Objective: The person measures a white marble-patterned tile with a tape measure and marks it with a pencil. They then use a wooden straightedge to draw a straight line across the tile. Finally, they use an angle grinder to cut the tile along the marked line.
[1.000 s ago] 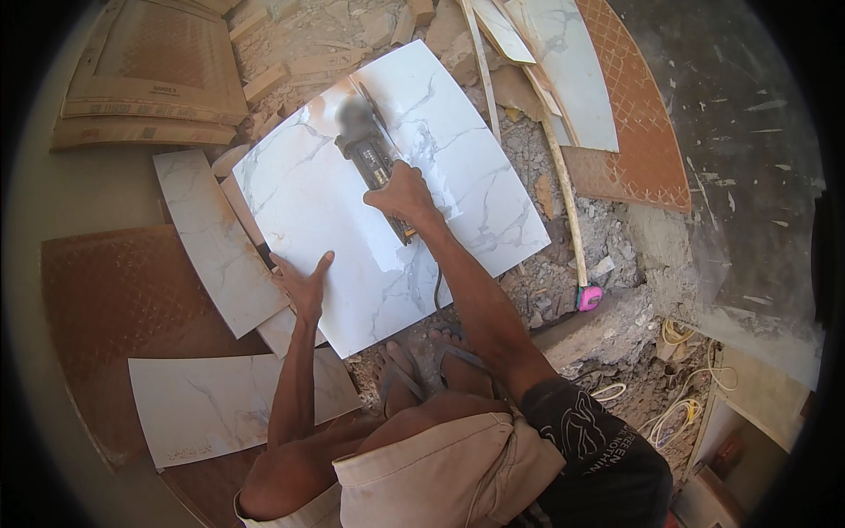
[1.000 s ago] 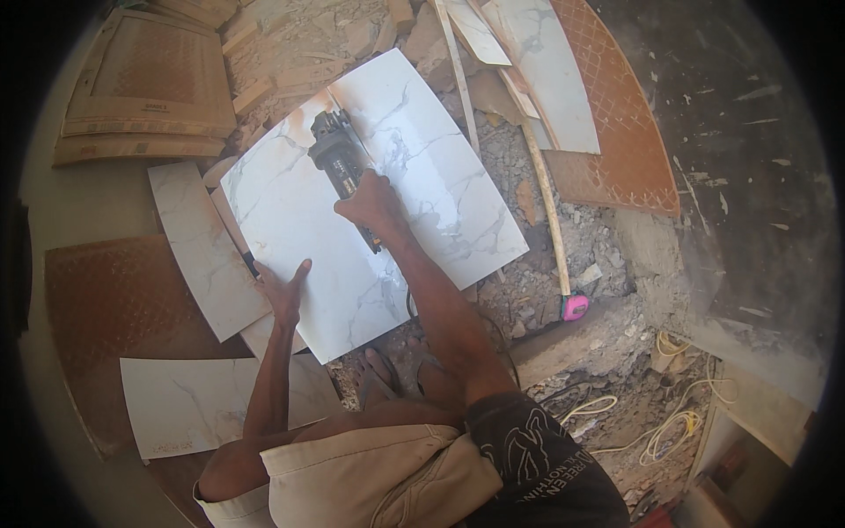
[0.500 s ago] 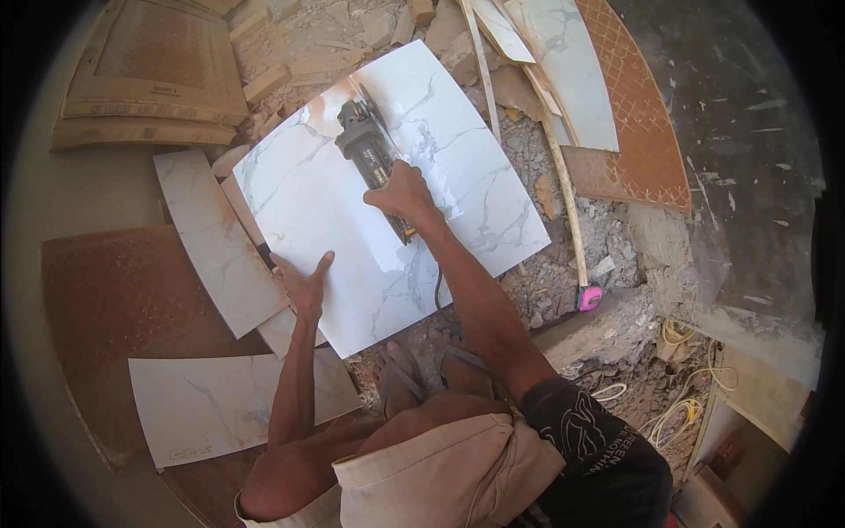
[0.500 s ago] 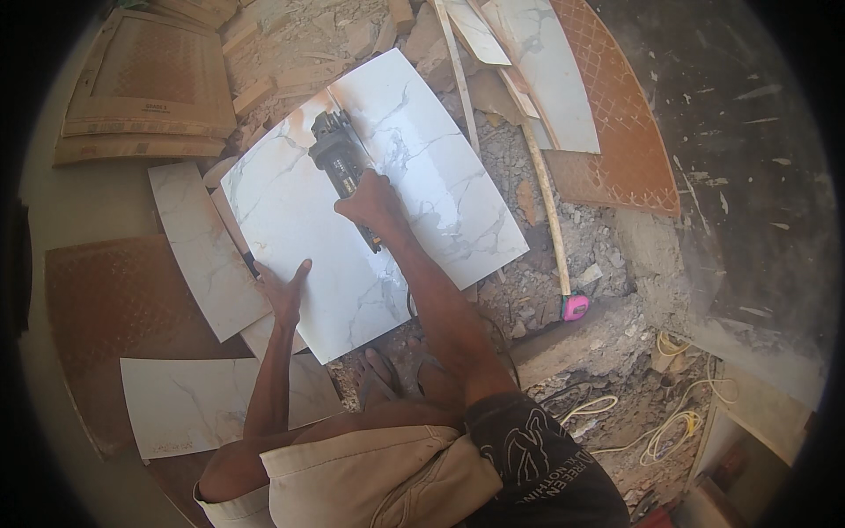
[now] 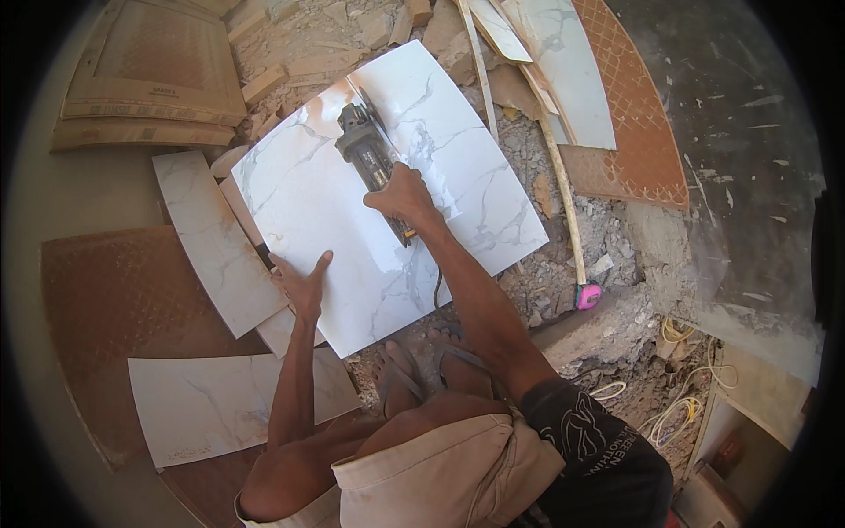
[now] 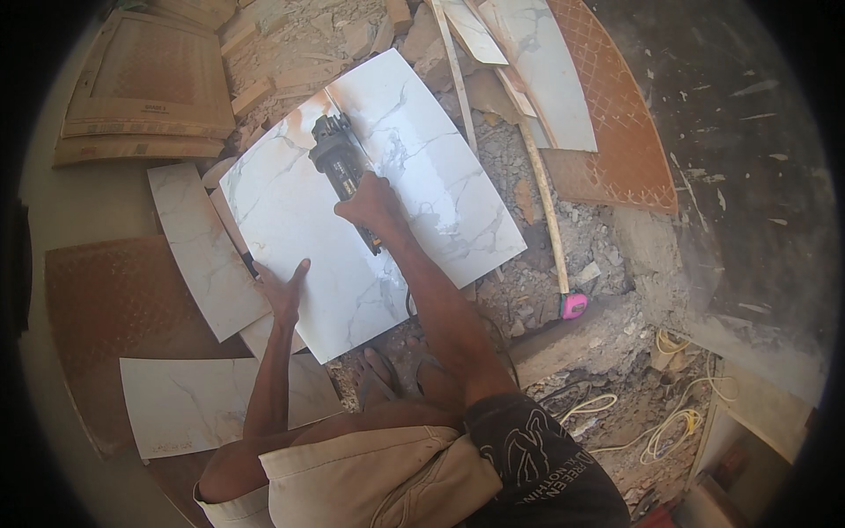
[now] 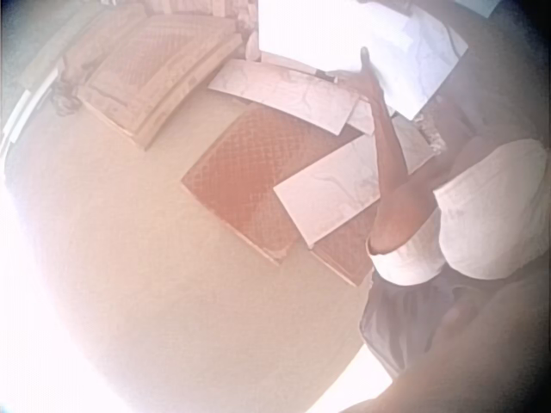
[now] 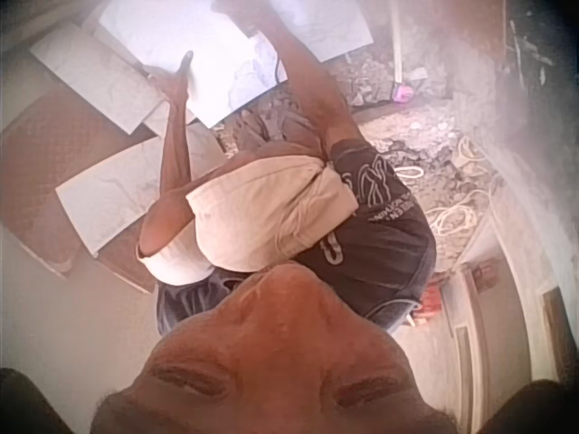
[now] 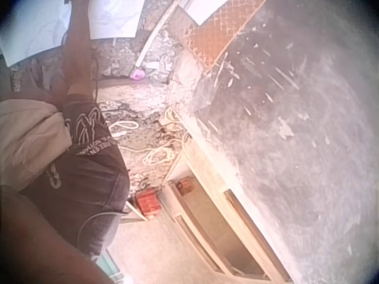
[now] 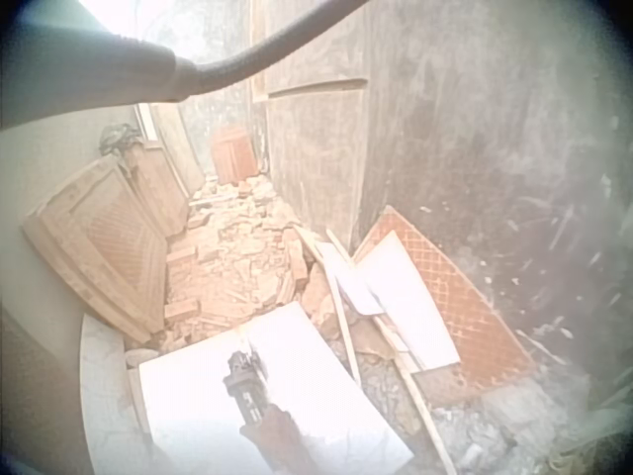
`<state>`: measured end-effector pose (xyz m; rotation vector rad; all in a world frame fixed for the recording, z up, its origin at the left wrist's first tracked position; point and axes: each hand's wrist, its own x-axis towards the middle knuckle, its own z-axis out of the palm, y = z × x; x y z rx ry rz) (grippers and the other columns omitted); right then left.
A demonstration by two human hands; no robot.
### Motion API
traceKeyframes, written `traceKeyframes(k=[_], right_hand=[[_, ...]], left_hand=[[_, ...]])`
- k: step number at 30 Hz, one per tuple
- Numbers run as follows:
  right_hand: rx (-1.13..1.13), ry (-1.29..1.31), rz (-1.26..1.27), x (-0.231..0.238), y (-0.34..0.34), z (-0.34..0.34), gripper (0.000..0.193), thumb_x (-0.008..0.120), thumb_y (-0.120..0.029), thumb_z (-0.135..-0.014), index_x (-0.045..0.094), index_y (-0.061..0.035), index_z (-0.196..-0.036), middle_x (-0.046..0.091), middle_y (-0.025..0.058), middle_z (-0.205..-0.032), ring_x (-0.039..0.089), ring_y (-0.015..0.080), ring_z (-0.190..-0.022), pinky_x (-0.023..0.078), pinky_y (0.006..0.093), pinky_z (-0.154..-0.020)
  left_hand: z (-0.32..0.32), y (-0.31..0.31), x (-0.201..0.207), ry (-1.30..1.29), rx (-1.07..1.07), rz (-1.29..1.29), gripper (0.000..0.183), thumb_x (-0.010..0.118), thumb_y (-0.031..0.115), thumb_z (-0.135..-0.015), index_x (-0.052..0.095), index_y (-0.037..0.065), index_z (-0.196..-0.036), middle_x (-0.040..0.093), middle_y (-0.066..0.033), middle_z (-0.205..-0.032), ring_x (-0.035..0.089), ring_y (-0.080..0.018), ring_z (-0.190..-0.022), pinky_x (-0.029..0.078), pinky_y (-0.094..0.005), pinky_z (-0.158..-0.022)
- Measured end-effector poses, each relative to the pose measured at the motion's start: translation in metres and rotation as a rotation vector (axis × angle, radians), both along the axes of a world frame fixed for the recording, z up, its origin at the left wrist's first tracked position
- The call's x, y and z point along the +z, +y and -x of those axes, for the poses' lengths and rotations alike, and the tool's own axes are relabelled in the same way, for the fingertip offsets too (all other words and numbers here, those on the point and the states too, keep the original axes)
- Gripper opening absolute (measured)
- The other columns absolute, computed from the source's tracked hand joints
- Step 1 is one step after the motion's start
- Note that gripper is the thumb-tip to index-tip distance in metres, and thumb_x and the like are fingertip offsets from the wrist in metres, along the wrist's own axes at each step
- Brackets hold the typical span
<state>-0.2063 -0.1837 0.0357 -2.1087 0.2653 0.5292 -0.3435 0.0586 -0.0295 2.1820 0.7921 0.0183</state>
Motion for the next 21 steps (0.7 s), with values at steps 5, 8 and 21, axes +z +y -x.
traceKeyframes(k=[5,8,21], right_hand=[[0.004,0.004,0.001,0.003,0.000,0.005,0.059,0.074,-0.027,-0.060,0.063,0.0134,-0.102,0.069,0.0302,-0.095,0.072,0.0383,-0.085,0.058,0.0419,-0.077],[0.002,0.024,-0.003,-0.002,-0.001,0.008,0.060,0.074,-0.027,-0.061,0.062,0.0133,-0.104,0.069,0.0306,-0.096,0.071,0.0387,-0.088,0.058,0.0417,-0.077],[0.008,0.058,0.037,0.009,-0.005,0.023,0.060,0.075,-0.026,-0.063,0.061,0.0081,-0.110,0.070,0.0266,-0.102,0.070,0.0396,-0.096,0.058,0.0438,-0.083]], left_hand=[[0.000,0.005,-0.002,-0.016,-0.015,-0.050,0.139,0.089,0.053,-0.065,0.004,-0.011,-0.155,0.026,-0.0300,-0.137,0.031,-0.0431,-0.133,0.030,-0.0491,-0.113],[0.000,0.005,-0.004,-0.029,-0.015,-0.047,0.139,0.089,0.052,-0.065,0.004,-0.011,-0.154,0.026,-0.0312,-0.138,0.033,-0.0431,-0.133,0.031,-0.0492,-0.113],[0.000,0.003,0.002,-0.047,-0.022,-0.013,0.137,0.090,0.048,-0.067,0.004,-0.013,-0.153,0.026,-0.0323,-0.139,0.035,-0.0435,-0.133,0.033,-0.0461,-0.112]])
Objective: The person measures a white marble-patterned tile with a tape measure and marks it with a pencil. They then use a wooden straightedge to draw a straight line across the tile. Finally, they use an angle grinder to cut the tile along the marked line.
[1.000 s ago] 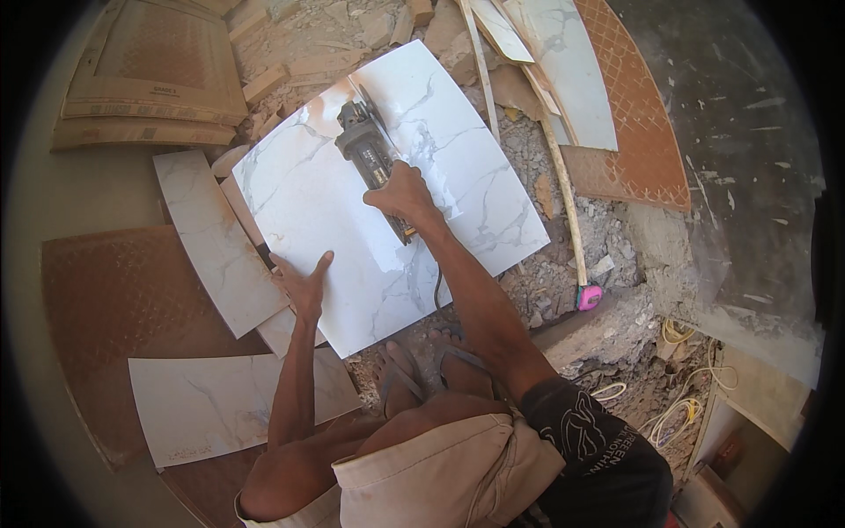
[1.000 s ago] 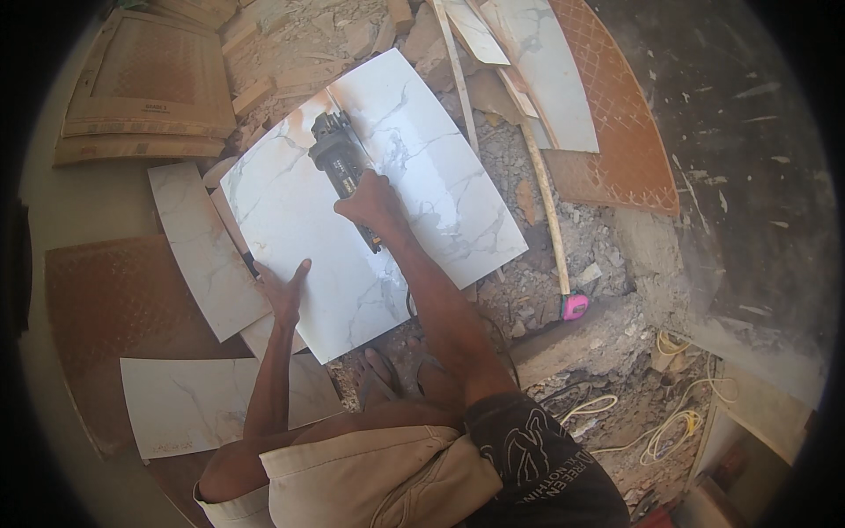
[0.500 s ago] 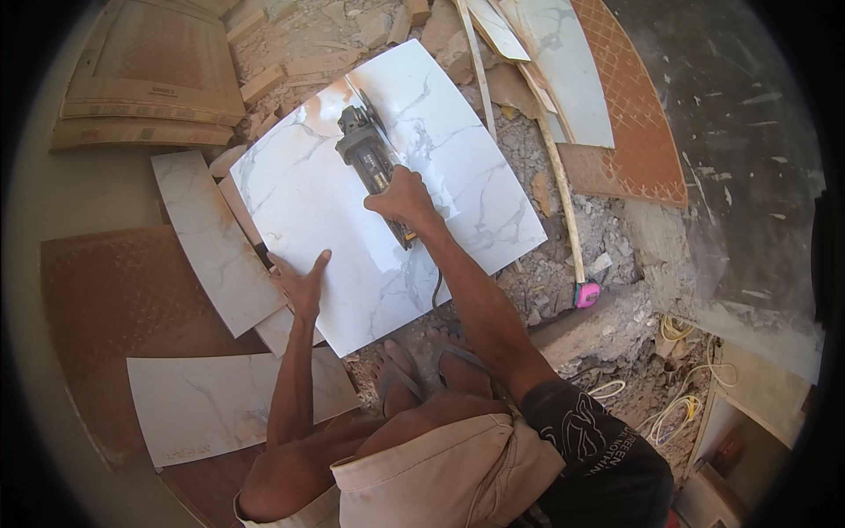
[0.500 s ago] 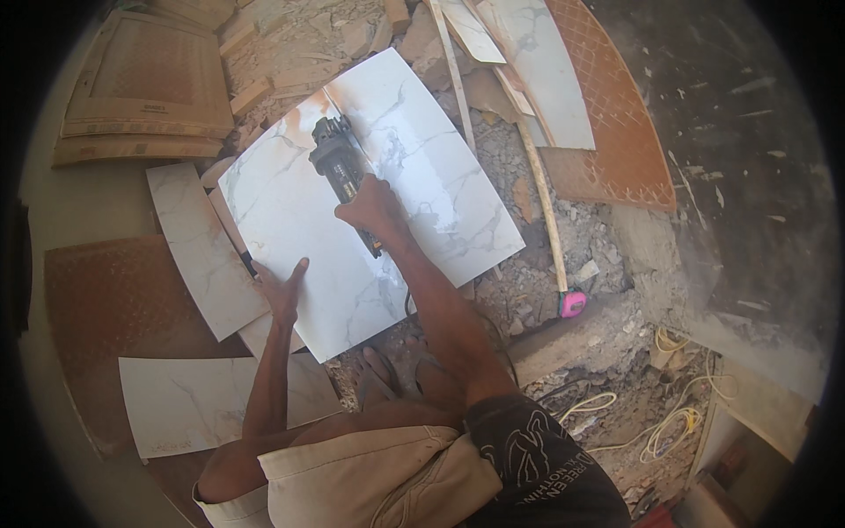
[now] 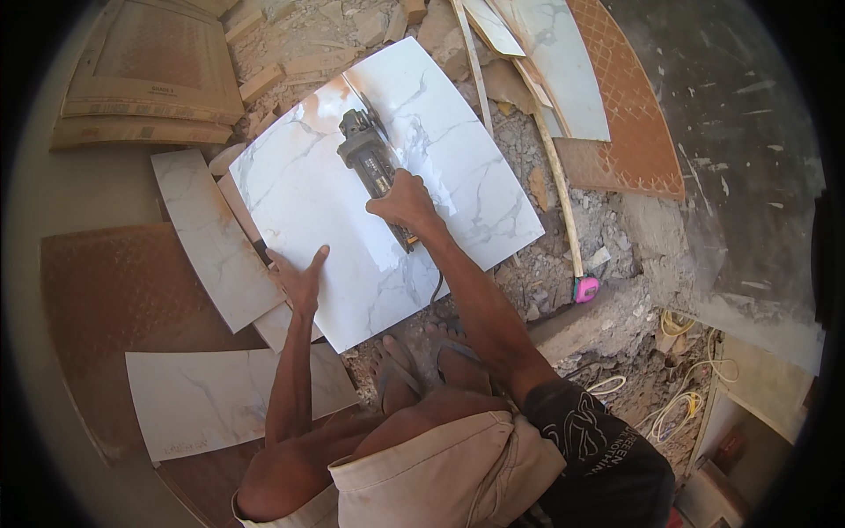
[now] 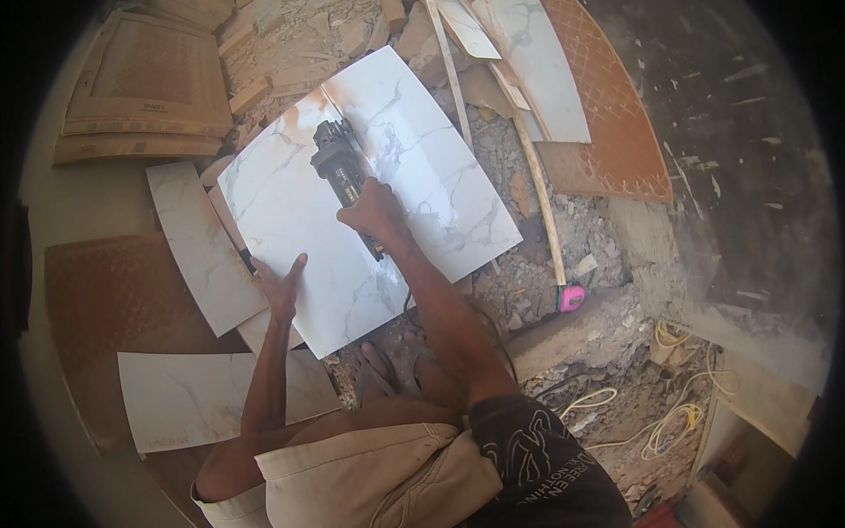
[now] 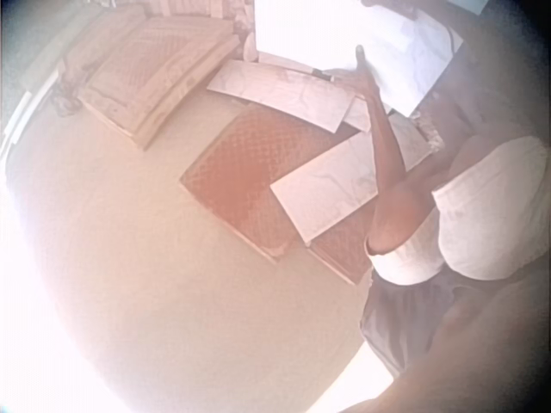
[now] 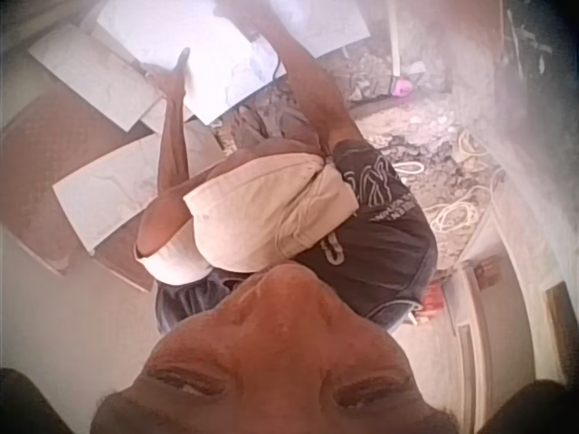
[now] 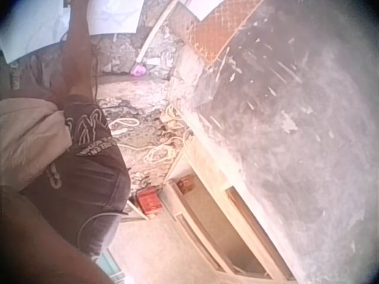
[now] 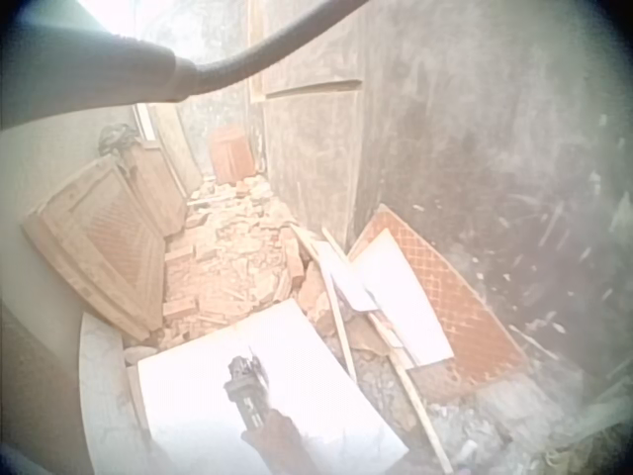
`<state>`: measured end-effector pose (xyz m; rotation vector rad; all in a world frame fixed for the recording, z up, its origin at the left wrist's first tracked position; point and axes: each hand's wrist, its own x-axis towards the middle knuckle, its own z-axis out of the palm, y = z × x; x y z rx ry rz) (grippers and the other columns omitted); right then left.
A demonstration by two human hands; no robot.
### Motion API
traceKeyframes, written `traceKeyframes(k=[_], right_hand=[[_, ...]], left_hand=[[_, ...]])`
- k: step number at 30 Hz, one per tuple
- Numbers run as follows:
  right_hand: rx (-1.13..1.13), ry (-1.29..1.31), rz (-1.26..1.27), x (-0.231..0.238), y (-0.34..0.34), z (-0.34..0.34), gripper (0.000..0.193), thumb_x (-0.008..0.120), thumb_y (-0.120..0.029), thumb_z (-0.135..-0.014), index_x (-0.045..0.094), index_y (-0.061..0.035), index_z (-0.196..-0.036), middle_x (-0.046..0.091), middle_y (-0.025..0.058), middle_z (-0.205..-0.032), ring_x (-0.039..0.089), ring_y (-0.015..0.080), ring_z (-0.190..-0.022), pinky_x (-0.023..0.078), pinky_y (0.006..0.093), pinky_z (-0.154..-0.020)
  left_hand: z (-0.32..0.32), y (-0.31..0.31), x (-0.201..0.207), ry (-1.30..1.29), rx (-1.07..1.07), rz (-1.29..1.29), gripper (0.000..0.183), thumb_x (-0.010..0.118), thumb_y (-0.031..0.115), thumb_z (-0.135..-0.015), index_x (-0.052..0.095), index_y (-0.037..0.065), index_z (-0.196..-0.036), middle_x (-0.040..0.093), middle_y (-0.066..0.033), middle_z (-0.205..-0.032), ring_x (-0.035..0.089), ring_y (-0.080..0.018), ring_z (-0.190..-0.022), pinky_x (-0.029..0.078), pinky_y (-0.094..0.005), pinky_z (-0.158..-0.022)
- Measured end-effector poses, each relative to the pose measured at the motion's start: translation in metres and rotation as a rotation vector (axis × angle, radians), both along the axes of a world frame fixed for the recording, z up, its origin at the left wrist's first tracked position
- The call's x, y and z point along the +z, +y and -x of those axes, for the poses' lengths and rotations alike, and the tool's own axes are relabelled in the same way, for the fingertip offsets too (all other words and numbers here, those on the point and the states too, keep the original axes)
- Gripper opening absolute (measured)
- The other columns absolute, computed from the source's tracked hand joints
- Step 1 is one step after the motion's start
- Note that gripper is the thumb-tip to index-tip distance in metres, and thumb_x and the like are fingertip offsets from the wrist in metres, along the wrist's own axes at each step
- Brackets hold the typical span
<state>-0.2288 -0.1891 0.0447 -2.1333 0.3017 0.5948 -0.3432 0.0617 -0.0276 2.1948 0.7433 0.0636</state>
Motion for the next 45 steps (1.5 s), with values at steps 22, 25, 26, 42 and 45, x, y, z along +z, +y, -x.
traceKeyframes(k=[22,25,26,42,45], right_hand=[[0.003,0.029,-0.015,-0.001,-0.006,0.015,0.061,0.074,-0.027,-0.064,0.060,0.0081,-0.111,0.068,0.0280,-0.108,0.068,0.0415,-0.102,0.055,0.0443,-0.090],[0.003,0.029,0.003,-0.001,-0.007,0.017,0.060,0.074,-0.027,-0.064,0.060,0.0081,-0.111,0.067,0.0284,-0.109,0.067,0.0417,-0.103,0.055,0.0446,-0.091],[0.005,0.034,-0.003,0.000,-0.007,0.017,0.060,0.074,-0.027,-0.064,0.060,0.0081,-0.111,0.067,0.0284,-0.109,0.067,0.0417,-0.104,0.055,0.0445,-0.091],[-0.007,-0.013,-0.010,-0.006,-0.010,0.026,0.061,0.073,-0.028,-0.061,0.059,0.0118,-0.105,0.067,0.0308,-0.102,0.069,0.0405,-0.093,0.056,0.0436,-0.083],[-0.009,-0.027,0.013,-0.005,-0.012,0.030,0.061,0.073,-0.028,-0.061,0.059,0.0120,-0.105,0.067,0.0314,-0.103,0.069,0.0413,-0.095,0.056,0.0439,-0.085]], left_hand=[[0.000,-0.004,0.005,0.020,-0.007,-0.012,0.138,0.089,0.052,-0.067,0.004,-0.014,-0.153,0.026,-0.0313,-0.138,0.033,-0.0433,-0.133,0.031,-0.0473,-0.113],[-0.001,0.001,0.000,0.039,-0.017,-0.053,0.138,0.089,0.052,-0.066,0.004,-0.014,-0.153,0.026,-0.0312,-0.138,0.034,-0.0434,-0.133,0.031,-0.0474,-0.113],[-0.001,0.001,-0.001,0.032,-0.015,-0.042,0.138,0.089,0.051,-0.066,0.003,-0.014,-0.153,0.025,-0.0313,-0.138,0.034,-0.0436,-0.133,0.031,-0.0475,-0.113],[-0.001,0.005,-0.007,0.014,0.000,0.003,0.140,0.091,0.051,-0.064,0.004,-0.013,-0.154,0.024,-0.0323,-0.140,0.032,-0.0424,-0.136,0.031,-0.0472,-0.114],[0.000,0.001,-0.007,-0.008,-0.011,0.015,0.140,0.090,0.052,-0.065,0.004,-0.013,-0.154,0.025,-0.0327,-0.140,0.032,-0.0424,-0.135,0.031,-0.0472,-0.114]])
